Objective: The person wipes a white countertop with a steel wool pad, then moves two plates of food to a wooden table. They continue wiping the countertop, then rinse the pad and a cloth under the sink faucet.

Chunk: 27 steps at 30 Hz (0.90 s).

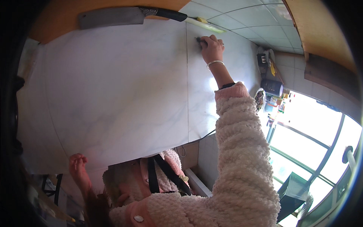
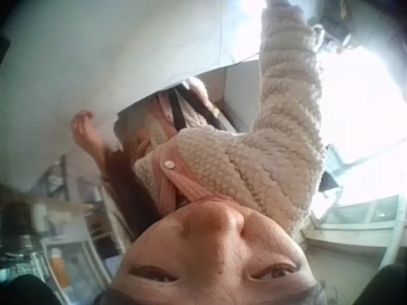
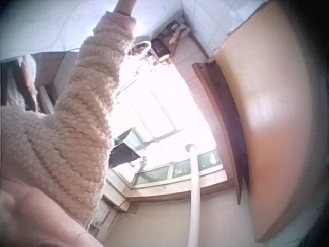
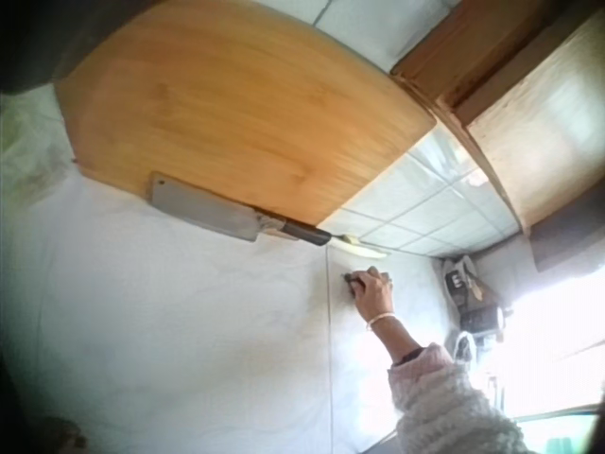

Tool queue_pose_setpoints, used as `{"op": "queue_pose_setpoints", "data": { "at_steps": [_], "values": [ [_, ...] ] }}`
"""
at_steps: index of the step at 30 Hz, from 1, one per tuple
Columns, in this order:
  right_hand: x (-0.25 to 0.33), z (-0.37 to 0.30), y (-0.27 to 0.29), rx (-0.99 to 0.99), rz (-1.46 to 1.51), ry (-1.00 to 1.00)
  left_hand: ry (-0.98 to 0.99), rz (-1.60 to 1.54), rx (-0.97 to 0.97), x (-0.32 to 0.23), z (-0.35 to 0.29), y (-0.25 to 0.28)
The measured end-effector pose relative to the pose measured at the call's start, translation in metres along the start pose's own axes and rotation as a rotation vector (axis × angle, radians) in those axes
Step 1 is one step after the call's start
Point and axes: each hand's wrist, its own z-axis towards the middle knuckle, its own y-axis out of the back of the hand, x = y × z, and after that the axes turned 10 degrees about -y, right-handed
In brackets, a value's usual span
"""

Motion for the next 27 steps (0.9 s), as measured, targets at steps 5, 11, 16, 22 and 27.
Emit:
{"op": "queue_pose_setpoints", "data": {
  "at_steps": [5, 11, 16, 22, 27],
  "values": [
    [-0.006, 0.003, -0.003, -0.033, -0.115, 0.171, 0.015, -0.014, -0.015, -0.001, -0.001, 0.004],
    [0.001, 0.009, 0.002, 0.051, -0.297, 0.13, -0.006, -0.008, -0.013, 0.002, -0.001, 0.005],
    [0.007, 0.009, 0.004, 0.055, -0.311, 0.08, 0.014, -0.03, 0.002, 0.004, -0.002, 0.005],
    [0.005, 0.007, -0.001, -0.17, -0.169, 0.142, -0.002, -0.015, -0.025, 0.002, -0.004, 0.005],
    [0.002, 0.006, -0.002, -0.02, -0.244, 0.113, 0.005, -0.014, -0.01, 0.001, -0.005, 0.006]
  ]
}}
